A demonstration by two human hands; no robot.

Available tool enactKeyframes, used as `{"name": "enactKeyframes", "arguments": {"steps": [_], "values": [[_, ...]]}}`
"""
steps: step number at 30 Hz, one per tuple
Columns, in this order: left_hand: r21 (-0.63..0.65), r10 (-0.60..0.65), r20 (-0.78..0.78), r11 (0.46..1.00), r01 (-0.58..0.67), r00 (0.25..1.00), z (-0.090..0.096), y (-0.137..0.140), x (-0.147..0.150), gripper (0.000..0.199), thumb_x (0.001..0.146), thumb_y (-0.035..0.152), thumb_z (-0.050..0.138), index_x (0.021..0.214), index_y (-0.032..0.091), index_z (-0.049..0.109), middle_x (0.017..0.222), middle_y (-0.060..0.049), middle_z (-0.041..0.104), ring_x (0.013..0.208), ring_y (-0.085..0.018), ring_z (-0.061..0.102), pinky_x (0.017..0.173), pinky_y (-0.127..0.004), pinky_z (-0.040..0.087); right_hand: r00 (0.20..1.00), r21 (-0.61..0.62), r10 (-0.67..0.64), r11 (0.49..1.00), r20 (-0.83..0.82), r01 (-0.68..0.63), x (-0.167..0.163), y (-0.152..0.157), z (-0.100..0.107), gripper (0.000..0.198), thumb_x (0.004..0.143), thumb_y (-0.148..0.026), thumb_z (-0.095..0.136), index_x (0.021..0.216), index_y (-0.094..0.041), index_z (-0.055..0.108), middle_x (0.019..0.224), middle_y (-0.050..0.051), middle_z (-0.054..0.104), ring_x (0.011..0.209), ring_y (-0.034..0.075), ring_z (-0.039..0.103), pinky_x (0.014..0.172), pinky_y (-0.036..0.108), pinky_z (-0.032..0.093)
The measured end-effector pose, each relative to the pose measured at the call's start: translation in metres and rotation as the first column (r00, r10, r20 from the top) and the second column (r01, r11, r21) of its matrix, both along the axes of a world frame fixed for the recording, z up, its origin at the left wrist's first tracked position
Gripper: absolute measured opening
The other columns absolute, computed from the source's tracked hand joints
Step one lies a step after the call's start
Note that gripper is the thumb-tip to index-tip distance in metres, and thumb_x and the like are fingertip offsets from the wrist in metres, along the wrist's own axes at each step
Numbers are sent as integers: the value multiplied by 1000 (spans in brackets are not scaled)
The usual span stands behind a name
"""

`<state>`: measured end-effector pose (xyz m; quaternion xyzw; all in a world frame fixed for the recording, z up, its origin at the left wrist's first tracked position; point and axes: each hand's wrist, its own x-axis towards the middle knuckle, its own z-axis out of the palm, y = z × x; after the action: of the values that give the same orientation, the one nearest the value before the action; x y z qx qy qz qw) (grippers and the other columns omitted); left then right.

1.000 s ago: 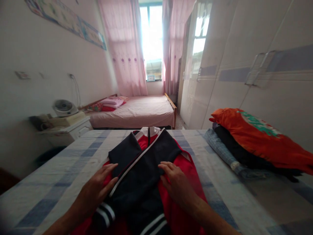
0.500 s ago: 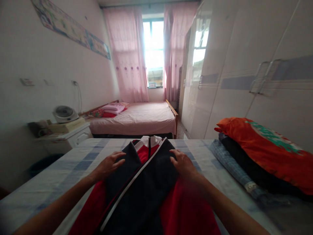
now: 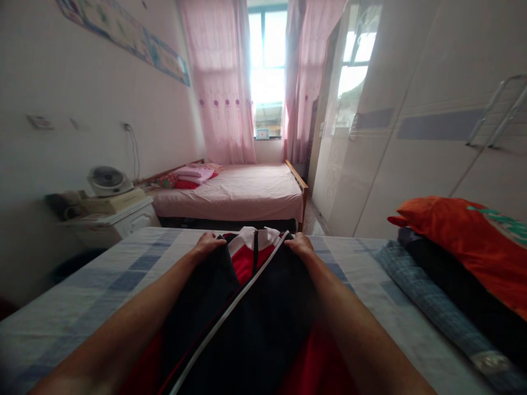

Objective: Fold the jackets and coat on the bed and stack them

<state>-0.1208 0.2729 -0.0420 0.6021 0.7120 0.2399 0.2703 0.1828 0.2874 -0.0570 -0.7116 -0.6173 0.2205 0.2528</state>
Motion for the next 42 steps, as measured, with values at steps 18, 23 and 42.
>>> {"name": "enactKeyframes", "arguments": {"steps": [18, 23, 42], "values": [[254, -616, -116, 740, 623, 779, 44, -277, -68, 12, 84, 12, 47, 82, 18, 57, 92, -3, 60, 90, -17, 55, 81, -28, 44, 836, 449, 460, 705, 300, -549, 62, -286, 32, 5, 80, -22, 56, 84, -23, 57, 87, 3, 60, 85, 17, 57, 72, 26, 47], [263, -541, -376, 716, 646, 753, 1, -323, -61, 42, 68, -3, 44, 99, 22, 57, 111, -5, 58, 111, -21, 50, 101, -40, 35, 714, 384, 418, 632, 562, -673, 69, -332, -19, 28, 84, -13, 45, 105, -25, 59, 104, 3, 63, 100, 17, 57, 87, 29, 45], [269, -505, -181, 800, 536, 844, 45, -338, -41, 29, 84, 21, 46, 105, 25, 65, 125, -7, 57, 113, -22, 55, 98, -34, 43, 793, 218, 568, 764, 221, -608, 19, -361, 68, 32, 86, -14, 40, 110, -24, 59, 117, 5, 61, 109, 16, 56, 93, 32, 46]]}}
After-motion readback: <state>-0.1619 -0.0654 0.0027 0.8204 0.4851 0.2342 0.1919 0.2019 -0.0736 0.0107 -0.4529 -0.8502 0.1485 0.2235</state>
